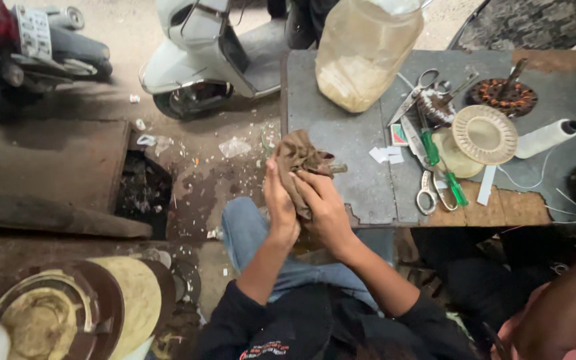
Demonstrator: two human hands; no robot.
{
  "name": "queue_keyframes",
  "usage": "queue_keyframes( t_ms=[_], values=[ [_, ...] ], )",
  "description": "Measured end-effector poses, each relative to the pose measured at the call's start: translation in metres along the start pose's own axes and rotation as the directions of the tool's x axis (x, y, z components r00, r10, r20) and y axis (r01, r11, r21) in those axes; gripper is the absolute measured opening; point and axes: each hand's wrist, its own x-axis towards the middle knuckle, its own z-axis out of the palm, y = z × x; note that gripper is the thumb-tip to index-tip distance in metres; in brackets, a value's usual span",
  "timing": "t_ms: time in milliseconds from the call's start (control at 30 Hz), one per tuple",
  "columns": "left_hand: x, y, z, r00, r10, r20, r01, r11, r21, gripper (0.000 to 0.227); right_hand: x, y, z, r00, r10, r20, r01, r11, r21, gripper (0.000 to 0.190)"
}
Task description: The person inserts small white rectangular pieces into slots on a circular stator core, then wipes the part with a cloth. The person uses a screwdriver to press and adjust the inserted pieces. The person repeats insertion and adjustment steps on the same stator.
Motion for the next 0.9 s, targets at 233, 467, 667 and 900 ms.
queue_keyframes(
  t_ms=[233, 467, 667, 900],
  values=[
    [-0.001, 0.003, 0.007, 0.993, 0.006, 0.119, 0.002, 0.998, -0.068, 0.070, 0.029, -0.003, -0.031, 0.933, -0.098, -0.346, 0.054, 0.989, -0.135, 0.054],
    [0.010, 0.008, 0.005, 0.984, 0.038, 0.175, -0.041, 0.999, 0.015, 0.079, 0.033, -0.009, -0.014, 0.990, -0.124, -0.061, 0.115, 0.985, -0.130, 0.042],
    [0.020, 0.007, -0.022, 0.933, 0.210, 0.292, -0.193, 0.977, -0.086, 0.067, -0.012, 0.018, -0.020, 0.980, 0.032, 0.194, -0.007, 0.992, -0.130, 0.054],
    [0.025, -0.001, -0.028, 0.987, -0.012, 0.160, 0.020, 0.998, -0.052, 0.056, 0.047, 0.065, -0.045, 0.999, 0.037, -0.008, -0.038, 0.998, -0.053, 0.050]
  ],
)
